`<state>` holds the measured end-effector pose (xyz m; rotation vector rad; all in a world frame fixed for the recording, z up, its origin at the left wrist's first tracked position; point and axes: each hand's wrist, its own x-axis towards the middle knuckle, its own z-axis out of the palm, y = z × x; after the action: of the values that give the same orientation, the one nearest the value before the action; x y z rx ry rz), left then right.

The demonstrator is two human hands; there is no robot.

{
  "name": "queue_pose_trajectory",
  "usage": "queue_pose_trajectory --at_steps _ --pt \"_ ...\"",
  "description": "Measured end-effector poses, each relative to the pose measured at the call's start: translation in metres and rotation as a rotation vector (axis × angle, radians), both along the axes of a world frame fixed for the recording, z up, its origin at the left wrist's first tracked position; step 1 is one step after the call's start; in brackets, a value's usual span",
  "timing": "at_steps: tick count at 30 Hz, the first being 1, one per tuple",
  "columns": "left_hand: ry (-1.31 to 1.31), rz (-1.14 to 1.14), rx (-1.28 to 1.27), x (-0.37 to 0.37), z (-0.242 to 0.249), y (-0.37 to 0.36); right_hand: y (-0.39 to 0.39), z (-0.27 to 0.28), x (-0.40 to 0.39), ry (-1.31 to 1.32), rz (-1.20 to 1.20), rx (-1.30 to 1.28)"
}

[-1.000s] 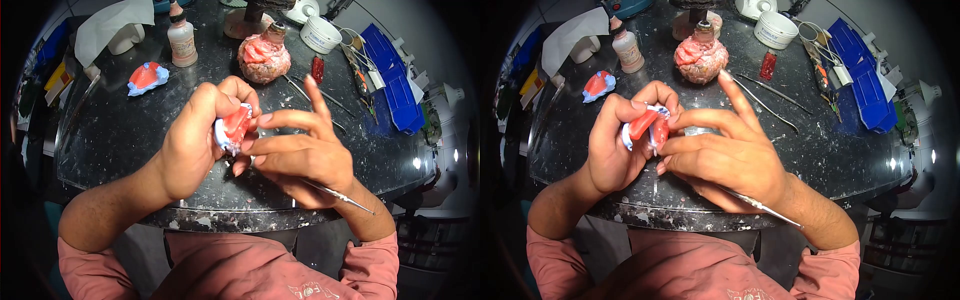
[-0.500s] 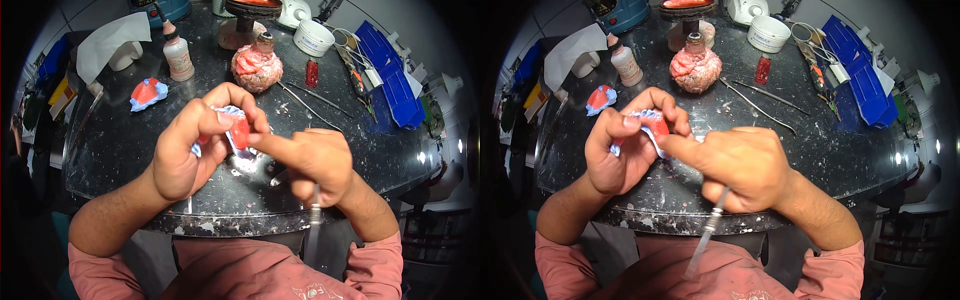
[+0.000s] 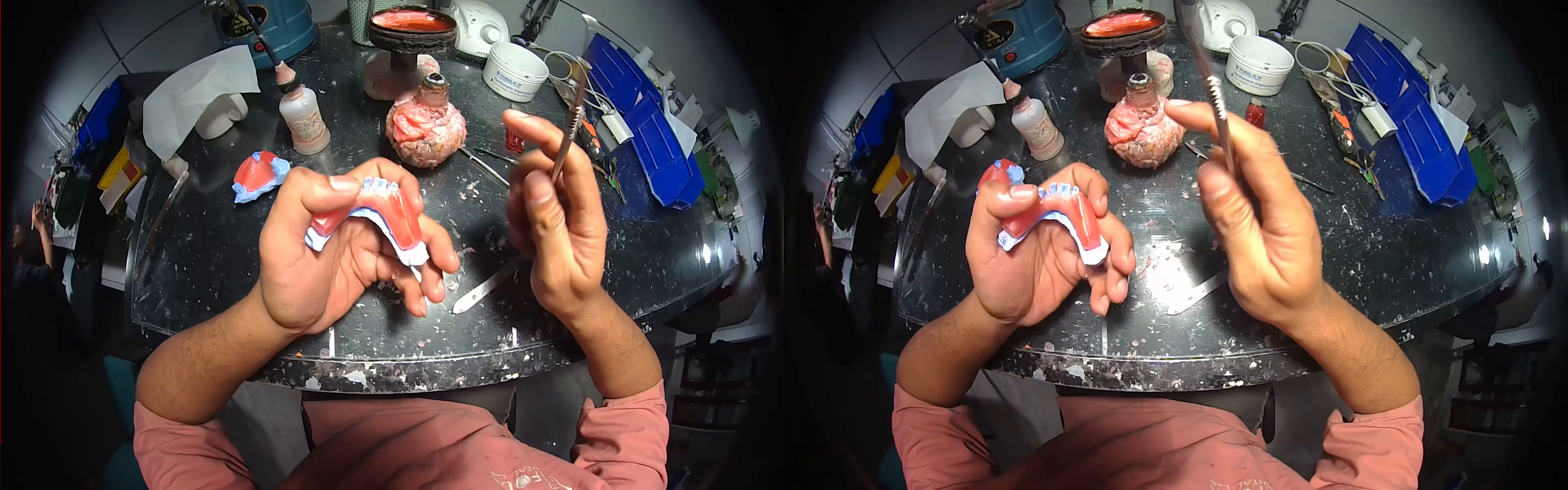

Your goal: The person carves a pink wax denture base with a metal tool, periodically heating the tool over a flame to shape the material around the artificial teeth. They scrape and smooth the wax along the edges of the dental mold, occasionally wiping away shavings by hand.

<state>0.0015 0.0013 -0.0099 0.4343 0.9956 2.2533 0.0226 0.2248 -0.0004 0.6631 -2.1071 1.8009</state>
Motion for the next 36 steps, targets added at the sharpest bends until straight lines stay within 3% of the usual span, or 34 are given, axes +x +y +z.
queue_pose_trajectory --at_steps 1,5,7,9,11,14,16,18,19,21,29,31,32,36 --pt "-0.045 -0.027 0.029 0.000 0.000 0.000 -0.002 0.002 0.001 -0.017 -0.004 -0.077" --pt "-0.174 -0.084 0.080 0.001 0.000 0.003 -0.002 -0.001 0.000 -0.007 -0.001 0.180" --pt "-0.134 -0.088 0.031 0.003 -0.001 0.007 -0.006 -0.005 -0.006 0.018 0.038 0.158" --pt "-0.121 -0.097 0.034 0.005 -0.002 0.011 -0.013 0.001 0.001 -0.154 0.122 0.033" --pt "-0.034 0.045 -0.191 0.012 0.002 0.017 -0.017 0.003 0.000 0.017 0.052 0.210" --pt "0.175 0.026 -0.347 0.020 0.005 0.017 -0.016 0.015 0.005 -0.190 0.097 0.129" --pt "0.216 0.051 -0.377 0.019 0.003 0.019 -0.014 0.022 0.005 -0.439 0.224 -0.111" --pt "0.153 0.051 -0.310 0.017 0.004 0.019 -0.015 0.012 0.002 -0.363 0.206 -0.315" --pt "0.158 0.054 -0.316 0.016 0.005 0.019 -0.006 0.011 -0.002 -0.291 0.049 -0.195" --pt "0.034 0.062 -0.199 0.014 0.005 0.019 0.004 0.017 -0.004 -0.317 -0.031 -0.194" --pt "-0.118 -0.059 0.083 0.011 0.007 0.009 -0.004 0.017 0.002 -0.291 0.098 -0.380" --pt "-0.045 -0.043 0.038 0.010 0.009 0.008 -0.014 0.016 -0.003 -0.174 -0.142 -0.426" --pt "-0.069 -0.020 0.050 0.010 0.012 0.008 0.007 0.009 -0.007 -0.145 0.025 -0.333" --pt "-0.089 -0.023 0.076 0.008 0.007 0.004 0.005 0.008 -0.006 -0.180 -0.069 -0.219"
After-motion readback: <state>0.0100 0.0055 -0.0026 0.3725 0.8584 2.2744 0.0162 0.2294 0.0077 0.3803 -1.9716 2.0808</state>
